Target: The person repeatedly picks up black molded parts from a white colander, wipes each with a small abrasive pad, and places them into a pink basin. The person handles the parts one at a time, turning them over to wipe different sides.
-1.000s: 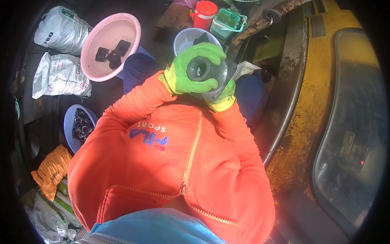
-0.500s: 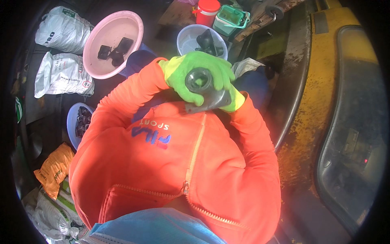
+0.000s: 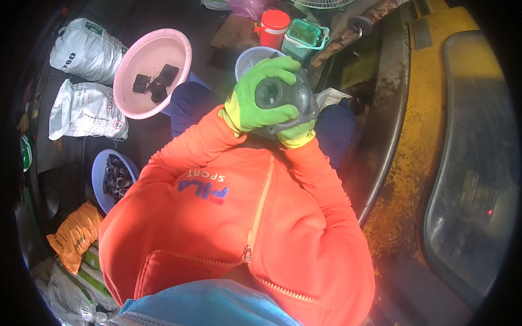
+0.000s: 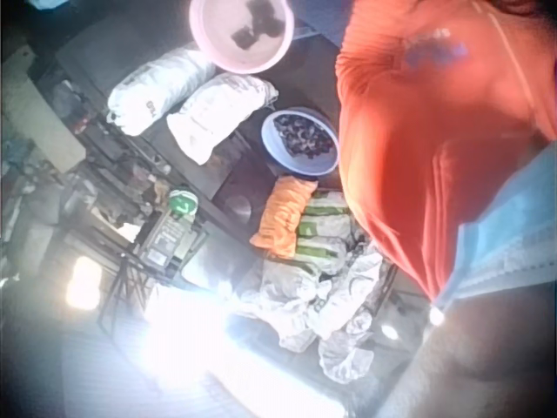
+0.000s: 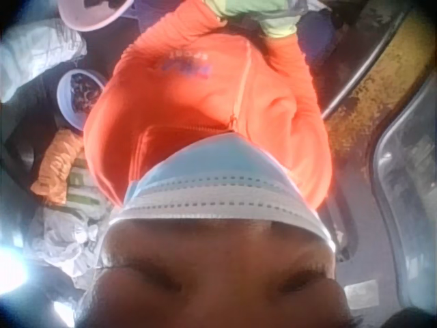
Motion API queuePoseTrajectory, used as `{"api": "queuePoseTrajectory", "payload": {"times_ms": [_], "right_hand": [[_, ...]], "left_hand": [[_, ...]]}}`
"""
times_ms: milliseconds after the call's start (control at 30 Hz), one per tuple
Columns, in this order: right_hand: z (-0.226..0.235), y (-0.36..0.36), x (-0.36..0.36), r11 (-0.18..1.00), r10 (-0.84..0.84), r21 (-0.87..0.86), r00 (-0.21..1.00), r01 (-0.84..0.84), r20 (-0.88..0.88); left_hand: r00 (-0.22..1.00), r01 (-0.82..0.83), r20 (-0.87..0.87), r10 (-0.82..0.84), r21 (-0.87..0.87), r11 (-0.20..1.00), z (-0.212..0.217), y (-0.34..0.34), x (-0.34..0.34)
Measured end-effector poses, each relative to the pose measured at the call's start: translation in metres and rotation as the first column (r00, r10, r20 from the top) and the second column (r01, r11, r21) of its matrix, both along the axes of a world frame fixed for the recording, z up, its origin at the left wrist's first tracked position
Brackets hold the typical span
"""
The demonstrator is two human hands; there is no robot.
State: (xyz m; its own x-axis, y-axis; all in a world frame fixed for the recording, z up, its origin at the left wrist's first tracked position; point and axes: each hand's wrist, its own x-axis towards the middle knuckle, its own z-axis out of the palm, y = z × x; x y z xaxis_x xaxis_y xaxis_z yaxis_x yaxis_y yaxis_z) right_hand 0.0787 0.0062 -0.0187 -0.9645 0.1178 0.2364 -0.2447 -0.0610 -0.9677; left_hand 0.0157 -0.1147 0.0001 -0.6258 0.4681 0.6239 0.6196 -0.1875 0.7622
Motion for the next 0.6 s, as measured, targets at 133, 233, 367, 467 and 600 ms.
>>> {"api": "queuePoseTrajectory", "payload": {"times_ms": [133,233,367,467,600], "right_hand": [[-0.005,0.002,0.009,0.981,0.020,0.189,0.996,-0.035,0.082],[0.006,0.013,0.012,0.909,0.109,0.387,0.985,-0.153,0.134],[0.019,0.026,0.017,0.741,0.274,0.594,0.949,-0.312,0.157],[0.011,0.034,0.020,0.645,0.392,0.714,0.920,-0.272,-0.004],[-0.014,0.049,0.026,0.672,0.520,0.536,0.841,-0.511,0.150]], "left_hand": [[0.997,0.072,0.007,-0.073,0.118,0.990,-0.009,0.003,0.003],[0.982,0.182,-0.061,-0.179,0.060,0.981,-0.002,-0.006,-0.002],[0.919,0.392,-0.078,-0.387,0.048,0.919,0.010,-0.011,-0.008],[0.857,0.514,-0.078,-0.510,0.044,0.857,0.012,-0.013,-0.012],[0.762,0.646,-0.068,-0.644,0.000,0.763,0.007,-0.013,-0.014]]}}
